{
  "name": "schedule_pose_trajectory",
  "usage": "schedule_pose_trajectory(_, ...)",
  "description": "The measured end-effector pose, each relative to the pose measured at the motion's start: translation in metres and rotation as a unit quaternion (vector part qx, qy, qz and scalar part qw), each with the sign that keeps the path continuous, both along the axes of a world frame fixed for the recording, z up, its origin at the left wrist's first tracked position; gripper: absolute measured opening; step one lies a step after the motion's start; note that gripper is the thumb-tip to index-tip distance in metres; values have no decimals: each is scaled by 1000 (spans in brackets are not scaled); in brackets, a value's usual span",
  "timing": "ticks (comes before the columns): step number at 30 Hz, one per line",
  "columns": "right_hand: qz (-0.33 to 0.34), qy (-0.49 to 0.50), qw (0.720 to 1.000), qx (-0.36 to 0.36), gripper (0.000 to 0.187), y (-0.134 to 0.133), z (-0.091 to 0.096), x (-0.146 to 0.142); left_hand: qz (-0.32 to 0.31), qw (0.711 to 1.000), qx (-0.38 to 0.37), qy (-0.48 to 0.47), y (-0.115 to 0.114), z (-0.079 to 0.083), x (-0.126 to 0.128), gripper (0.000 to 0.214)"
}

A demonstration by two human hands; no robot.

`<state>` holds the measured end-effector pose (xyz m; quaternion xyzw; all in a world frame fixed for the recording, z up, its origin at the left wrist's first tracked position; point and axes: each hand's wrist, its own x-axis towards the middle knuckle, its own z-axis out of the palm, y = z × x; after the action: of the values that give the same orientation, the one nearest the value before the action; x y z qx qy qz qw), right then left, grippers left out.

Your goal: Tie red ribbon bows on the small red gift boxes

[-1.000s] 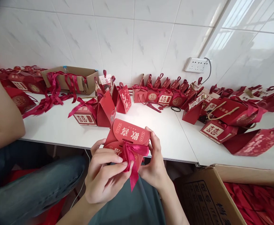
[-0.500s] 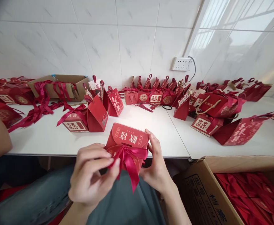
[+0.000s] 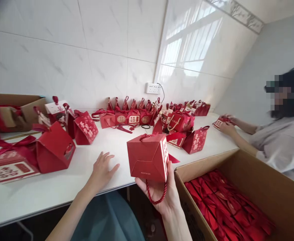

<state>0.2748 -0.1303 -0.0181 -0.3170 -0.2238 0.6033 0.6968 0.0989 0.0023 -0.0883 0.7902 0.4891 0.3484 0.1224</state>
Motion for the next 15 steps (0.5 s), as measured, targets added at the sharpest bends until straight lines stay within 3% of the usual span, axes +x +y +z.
schedule_pose_trajectory(4,26,80,996,-18,55,-6,9,-1,-4,1000,-19,4,10,-12,-5,30)
schedule_pose_trajectory(6,-10,30,999,-24,60,-7,4,-3,-25,999,-18,11,9,-11,-9,29)
schedule_pose_trajectory(8,-114,-115,987,-23,62,-10,-9,-5,-44,998,-12,32,6,-8,-10,29)
schedule_pose_trajectory(9,-195,-220,956,-14,65,-12,-17,-5,-53,997,-7,47,5,-7,-10,30)
schedule_pose_trajectory(10,-279,-334,900,2,69,-16,-25,-4,-62,996,-3,66,4,-6,-10,31)
schedule_pose_trajectory(12,-399,-535,744,37,77,-26,-39,0,-79,991,-3,111,1,-4,-9,34)
schedule_pose_trajectory(13,-416,-605,677,44,78,-32,-44,3,-87,987,-7,133,0,-3,-8,38)
schedule_pose_trajectory(14,-416,-654,630,43,78,-39,-47,6,-99,983,-11,154,-1,-1,-7,43)
schedule_pose_trajectory(15,-405,-688,602,36,77,-46,-48,10,-113,978,-14,175,-3,0,-6,48)
